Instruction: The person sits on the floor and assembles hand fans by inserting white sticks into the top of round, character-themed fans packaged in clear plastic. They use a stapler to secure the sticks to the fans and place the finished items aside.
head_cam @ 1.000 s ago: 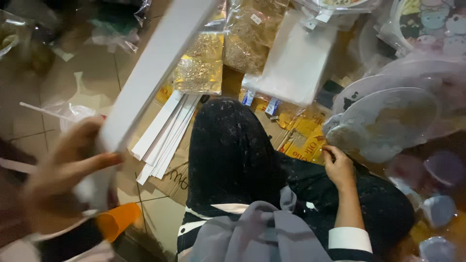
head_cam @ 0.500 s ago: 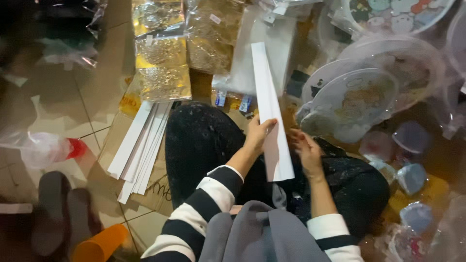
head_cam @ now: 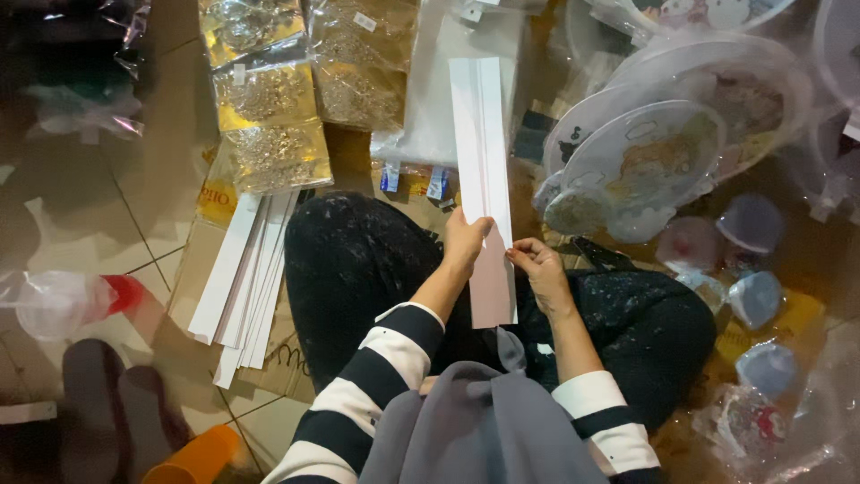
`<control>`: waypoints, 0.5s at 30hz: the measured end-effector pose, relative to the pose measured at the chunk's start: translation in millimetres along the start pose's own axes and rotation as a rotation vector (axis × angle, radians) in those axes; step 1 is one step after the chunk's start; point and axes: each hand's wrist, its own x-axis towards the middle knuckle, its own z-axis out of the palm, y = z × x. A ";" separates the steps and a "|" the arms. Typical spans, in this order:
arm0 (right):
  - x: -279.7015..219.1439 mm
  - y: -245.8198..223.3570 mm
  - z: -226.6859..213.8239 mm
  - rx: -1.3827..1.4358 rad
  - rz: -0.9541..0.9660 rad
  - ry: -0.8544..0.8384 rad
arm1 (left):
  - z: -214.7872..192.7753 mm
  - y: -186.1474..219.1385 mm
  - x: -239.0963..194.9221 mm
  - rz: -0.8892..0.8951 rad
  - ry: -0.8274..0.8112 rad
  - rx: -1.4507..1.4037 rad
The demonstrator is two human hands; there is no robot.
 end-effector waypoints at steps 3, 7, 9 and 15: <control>-5.7 -13.7 7.0 0.002 -0.032 0.011 | -1.9 13.8 -12.7 -0.020 -0.009 0.030; -7.9 -20.7 7.1 0.026 -0.046 0.012 | -3.9 26.3 -22.7 -0.029 -0.006 0.011; -1.8 -9.8 0.2 0.033 -0.070 0.016 | -4.5 27.8 -23.4 -0.018 0.009 0.009; -17.4 -35.8 5.3 0.002 -0.186 0.026 | -2.7 22.1 -19.7 -0.029 0.017 -0.005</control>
